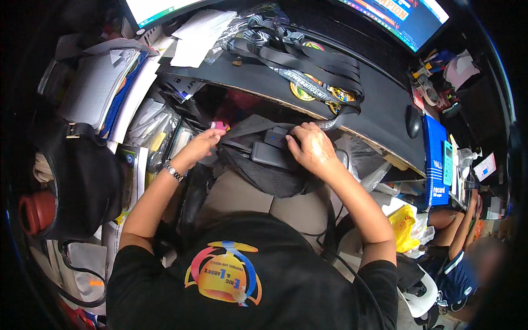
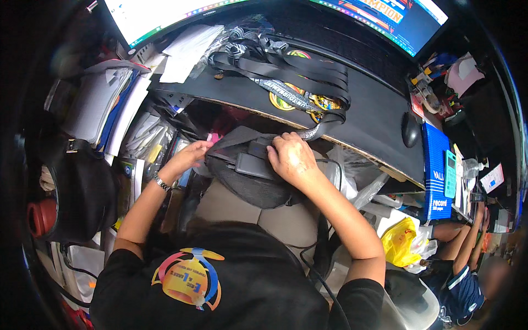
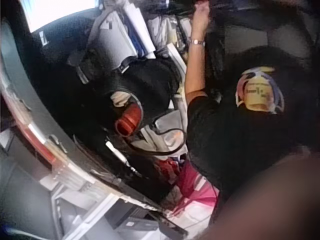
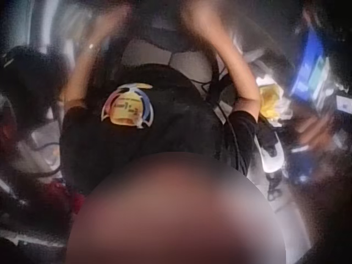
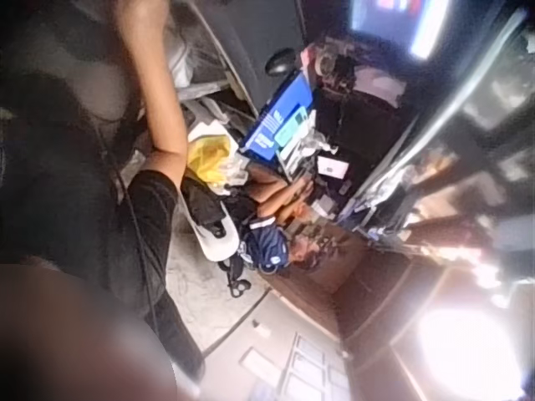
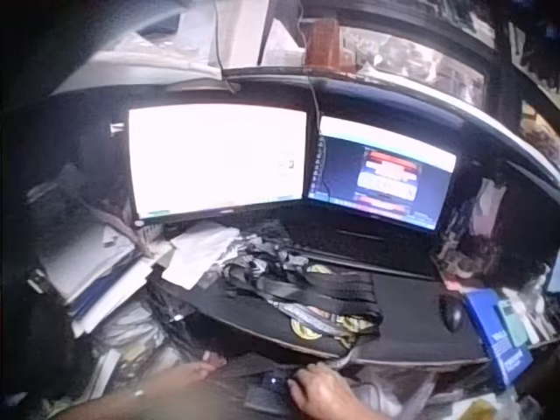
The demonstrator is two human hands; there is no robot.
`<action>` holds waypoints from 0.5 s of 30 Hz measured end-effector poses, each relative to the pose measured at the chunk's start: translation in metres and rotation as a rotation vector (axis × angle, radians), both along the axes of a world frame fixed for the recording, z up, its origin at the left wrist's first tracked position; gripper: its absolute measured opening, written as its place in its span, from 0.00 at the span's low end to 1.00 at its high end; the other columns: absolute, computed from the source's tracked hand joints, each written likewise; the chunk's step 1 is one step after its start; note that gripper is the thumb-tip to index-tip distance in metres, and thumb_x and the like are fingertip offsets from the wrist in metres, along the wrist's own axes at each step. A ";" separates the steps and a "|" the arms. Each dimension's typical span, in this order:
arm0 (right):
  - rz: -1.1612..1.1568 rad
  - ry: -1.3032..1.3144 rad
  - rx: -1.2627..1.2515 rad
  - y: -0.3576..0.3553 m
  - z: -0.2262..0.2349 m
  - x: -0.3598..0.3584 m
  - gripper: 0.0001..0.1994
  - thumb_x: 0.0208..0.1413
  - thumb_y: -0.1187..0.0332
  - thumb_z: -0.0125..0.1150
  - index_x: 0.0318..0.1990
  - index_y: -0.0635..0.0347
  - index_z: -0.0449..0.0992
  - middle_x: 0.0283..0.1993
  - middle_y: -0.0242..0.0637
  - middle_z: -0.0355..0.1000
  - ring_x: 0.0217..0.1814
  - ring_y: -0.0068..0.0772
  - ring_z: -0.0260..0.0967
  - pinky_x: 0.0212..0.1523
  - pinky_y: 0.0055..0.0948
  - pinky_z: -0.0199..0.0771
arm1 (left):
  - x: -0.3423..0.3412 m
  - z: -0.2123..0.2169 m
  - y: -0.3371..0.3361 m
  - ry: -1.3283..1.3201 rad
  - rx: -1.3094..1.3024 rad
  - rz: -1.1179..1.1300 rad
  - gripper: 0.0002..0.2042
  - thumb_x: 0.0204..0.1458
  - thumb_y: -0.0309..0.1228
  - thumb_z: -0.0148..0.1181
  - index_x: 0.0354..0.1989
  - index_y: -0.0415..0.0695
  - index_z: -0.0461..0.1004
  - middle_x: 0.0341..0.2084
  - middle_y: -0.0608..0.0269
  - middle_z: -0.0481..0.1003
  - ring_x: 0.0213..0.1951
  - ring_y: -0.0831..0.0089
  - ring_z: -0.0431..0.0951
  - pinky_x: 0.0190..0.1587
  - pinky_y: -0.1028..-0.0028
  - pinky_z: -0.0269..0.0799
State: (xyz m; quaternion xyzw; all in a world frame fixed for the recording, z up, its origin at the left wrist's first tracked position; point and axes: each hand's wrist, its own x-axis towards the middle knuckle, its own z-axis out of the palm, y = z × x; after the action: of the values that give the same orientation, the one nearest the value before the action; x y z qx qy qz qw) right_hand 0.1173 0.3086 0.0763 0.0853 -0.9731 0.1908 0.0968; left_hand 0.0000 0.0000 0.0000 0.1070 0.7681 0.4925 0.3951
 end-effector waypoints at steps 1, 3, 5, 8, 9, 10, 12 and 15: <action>-0.022 0.012 0.003 0.000 -0.002 -0.001 0.18 0.51 0.56 0.64 0.29 0.67 0.75 0.33 0.51 0.73 0.41 0.52 0.72 0.45 0.42 0.72 | 0.001 -0.001 0.003 -0.073 0.023 0.031 0.21 0.64 0.46 0.44 0.62 0.55 0.66 0.50 0.75 0.69 0.43 0.77 0.67 0.48 0.70 0.66; -0.076 -0.046 -0.045 -0.021 -0.010 0.001 0.20 0.51 0.55 0.63 0.29 0.68 0.75 0.32 0.52 0.73 0.40 0.54 0.72 0.45 0.43 0.72 | 0.009 0.005 -0.018 -0.172 0.015 0.101 0.19 0.64 0.44 0.46 0.60 0.54 0.68 0.48 0.74 0.71 0.43 0.76 0.67 0.47 0.70 0.66; -0.146 -0.149 -0.050 -0.019 -0.010 -0.003 0.22 0.51 0.52 0.63 0.29 0.69 0.74 0.31 0.54 0.73 0.39 0.55 0.72 0.45 0.44 0.72 | 0.010 0.007 -0.009 -0.178 0.050 0.174 0.16 0.62 0.40 0.49 0.56 0.52 0.71 0.49 0.69 0.71 0.45 0.73 0.69 0.49 0.67 0.67; -0.203 -0.287 -0.132 -0.018 -0.008 -0.009 0.29 0.50 0.45 0.62 0.33 0.72 0.75 0.34 0.59 0.74 0.43 0.57 0.73 0.48 0.44 0.72 | 0.021 0.015 0.014 0.564 0.106 0.109 0.12 0.59 0.36 0.55 0.50 0.49 0.74 0.52 0.60 0.70 0.53 0.64 0.70 0.55 0.61 0.65; -0.205 -0.353 -0.117 -0.017 -0.008 -0.011 0.31 0.49 0.43 0.61 0.35 0.73 0.75 0.36 0.60 0.74 0.45 0.57 0.73 0.50 0.43 0.72 | 0.027 0.019 0.022 0.812 0.211 0.068 0.09 0.55 0.33 0.59 0.44 0.49 0.75 0.53 0.53 0.69 0.59 0.53 0.67 0.60 0.53 0.60; -0.206 -0.420 -0.104 -0.015 -0.007 -0.014 0.34 0.49 0.40 0.61 0.37 0.74 0.76 0.38 0.61 0.74 0.47 0.57 0.72 0.51 0.43 0.71 | 0.029 0.024 0.029 0.895 0.173 -0.005 0.09 0.54 0.32 0.60 0.43 0.48 0.76 0.55 0.52 0.68 0.61 0.53 0.64 0.62 0.56 0.58; -0.210 -0.518 -0.110 -0.013 -0.009 -0.020 0.38 0.48 0.37 0.60 0.41 0.76 0.75 0.42 0.63 0.74 0.50 0.57 0.72 0.53 0.43 0.71 | 0.033 0.033 0.039 1.005 0.098 -0.139 0.06 0.54 0.33 0.61 0.38 0.49 0.78 0.60 0.50 0.64 0.66 0.48 0.58 0.66 0.55 0.50; -0.227 -0.614 -0.157 -0.007 -0.014 -0.027 0.42 0.45 0.35 0.60 0.44 0.77 0.75 0.46 0.64 0.73 0.53 0.57 0.71 0.55 0.42 0.70 | 0.042 0.038 0.050 1.042 0.052 -0.209 0.10 0.51 0.42 0.63 0.37 0.53 0.78 0.63 0.52 0.62 0.69 0.47 0.51 0.66 0.42 0.39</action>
State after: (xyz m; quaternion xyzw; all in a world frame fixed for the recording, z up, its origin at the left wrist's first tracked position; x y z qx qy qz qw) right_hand 0.0905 0.3014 0.0619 -0.0926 -0.9425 0.2702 -0.1738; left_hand 0.0416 0.0495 0.0380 0.4232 0.8353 0.3508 0.0055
